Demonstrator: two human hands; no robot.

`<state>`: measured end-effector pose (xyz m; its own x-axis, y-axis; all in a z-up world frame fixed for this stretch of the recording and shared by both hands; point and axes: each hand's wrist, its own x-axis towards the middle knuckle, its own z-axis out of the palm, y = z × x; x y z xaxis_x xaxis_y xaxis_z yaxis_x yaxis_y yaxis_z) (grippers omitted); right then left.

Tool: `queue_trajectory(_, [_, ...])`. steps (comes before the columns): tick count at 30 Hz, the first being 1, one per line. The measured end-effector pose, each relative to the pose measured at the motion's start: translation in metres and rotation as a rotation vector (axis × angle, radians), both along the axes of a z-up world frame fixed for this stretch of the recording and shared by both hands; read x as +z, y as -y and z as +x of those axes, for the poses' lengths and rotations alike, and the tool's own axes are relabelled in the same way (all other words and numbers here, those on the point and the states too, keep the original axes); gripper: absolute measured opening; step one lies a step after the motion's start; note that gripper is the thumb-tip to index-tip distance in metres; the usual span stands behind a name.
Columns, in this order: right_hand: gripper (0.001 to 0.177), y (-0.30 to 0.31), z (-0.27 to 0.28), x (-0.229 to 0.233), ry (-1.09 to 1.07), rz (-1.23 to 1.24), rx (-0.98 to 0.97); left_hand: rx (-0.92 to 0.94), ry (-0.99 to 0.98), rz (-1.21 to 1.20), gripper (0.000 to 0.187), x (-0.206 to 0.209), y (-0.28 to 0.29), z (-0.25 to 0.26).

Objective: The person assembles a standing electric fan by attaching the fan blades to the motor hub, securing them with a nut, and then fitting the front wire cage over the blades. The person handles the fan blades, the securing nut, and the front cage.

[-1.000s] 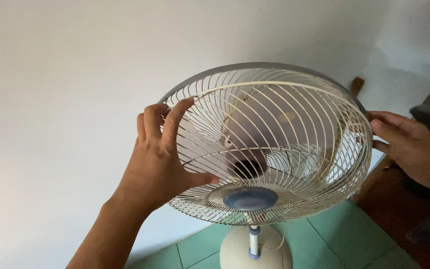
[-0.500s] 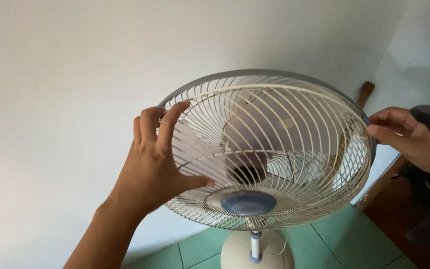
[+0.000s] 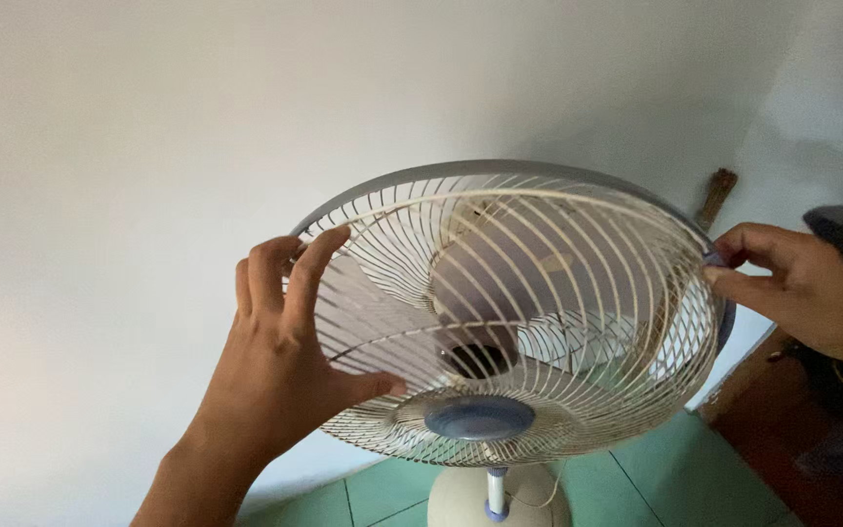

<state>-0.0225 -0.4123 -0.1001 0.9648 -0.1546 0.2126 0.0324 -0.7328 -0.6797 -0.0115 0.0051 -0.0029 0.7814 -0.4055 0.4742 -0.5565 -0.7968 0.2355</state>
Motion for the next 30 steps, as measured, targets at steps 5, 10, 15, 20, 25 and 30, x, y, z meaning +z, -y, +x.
queue_trajectory(5, [0.016, -0.018, -0.008, 0.002, 0.118, 0.011, -0.029, -0.028, 0.047, -0.009, 0.123, -0.002, 0.000, 0.000])
queue_trajectory(10, [0.033, -0.044, -0.016, 0.015, 0.200, 0.016, -0.050, -0.036, 0.027, -0.029, 0.127, -0.004, 0.000, 0.002])
queue_trajectory(15, [0.062, -0.063, -0.036, 0.028, 0.226, -0.036, 0.115, -0.008, 0.070, 0.049, 0.125, -0.004, 0.000, 0.001])
queue_trajectory(20, [0.128, -0.087, -0.035, 0.023, 0.229, -0.350, 0.041, -0.011, 0.041, 0.003, 0.126, -0.005, 0.001, -0.003])
queue_trajectory(25, [0.131, -0.102, -0.034, 0.025, 0.315, -0.353, 0.040, -0.052, 0.150, -0.028, 0.118, -0.011, 0.000, -0.005])
queue_trajectory(30, [0.137, -0.111, -0.031, 0.031, 0.313, -0.401, 0.012, -0.086, 0.152, -0.062, 0.119, -0.014, -0.001, -0.004])
